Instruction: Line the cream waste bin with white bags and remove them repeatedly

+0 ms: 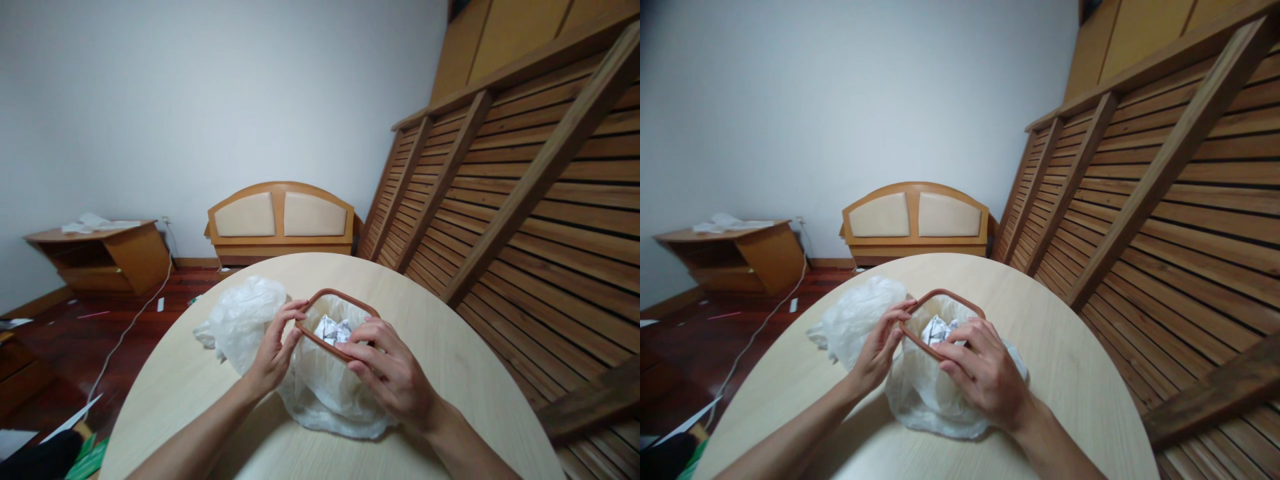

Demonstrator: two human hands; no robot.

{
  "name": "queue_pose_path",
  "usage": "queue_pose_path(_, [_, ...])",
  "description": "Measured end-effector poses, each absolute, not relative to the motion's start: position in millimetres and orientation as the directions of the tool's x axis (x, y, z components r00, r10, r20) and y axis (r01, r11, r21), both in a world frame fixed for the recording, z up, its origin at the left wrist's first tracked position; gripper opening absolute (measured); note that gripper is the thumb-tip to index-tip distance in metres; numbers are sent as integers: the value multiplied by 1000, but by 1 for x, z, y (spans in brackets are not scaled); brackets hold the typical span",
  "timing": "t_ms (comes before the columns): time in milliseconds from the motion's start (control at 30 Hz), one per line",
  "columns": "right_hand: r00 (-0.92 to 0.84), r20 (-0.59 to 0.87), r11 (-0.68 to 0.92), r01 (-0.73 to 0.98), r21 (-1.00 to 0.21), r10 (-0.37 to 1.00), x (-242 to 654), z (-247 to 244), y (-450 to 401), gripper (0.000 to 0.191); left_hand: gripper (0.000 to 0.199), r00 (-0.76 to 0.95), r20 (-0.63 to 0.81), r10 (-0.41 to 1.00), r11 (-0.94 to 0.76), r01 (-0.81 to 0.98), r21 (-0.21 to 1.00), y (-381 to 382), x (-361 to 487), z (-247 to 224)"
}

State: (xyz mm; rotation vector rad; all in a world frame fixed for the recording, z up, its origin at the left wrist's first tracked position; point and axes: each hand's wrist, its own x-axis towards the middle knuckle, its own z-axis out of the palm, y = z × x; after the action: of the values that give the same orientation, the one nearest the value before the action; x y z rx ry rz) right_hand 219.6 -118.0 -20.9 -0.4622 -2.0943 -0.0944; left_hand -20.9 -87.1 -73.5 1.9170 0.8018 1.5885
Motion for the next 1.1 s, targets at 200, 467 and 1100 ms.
queue_pose_path(200, [-500, 819, 932, 345, -112, 284, 222, -19, -118, 21, 21, 173, 696, 697, -717, 141, 683, -86, -22, -73])
queue_pose_path(467, [-553, 789, 949, 296, -114, 267, 227, -19, -116, 26, 22, 221, 733, 643, -765, 204, 610, -86, -26, -71])
queue_pose_path(1100, [-546, 762, 912, 387, -138, 347, 216, -24, -119, 26, 23, 297, 733, 612, -790, 284, 544, -90, -32, -58])
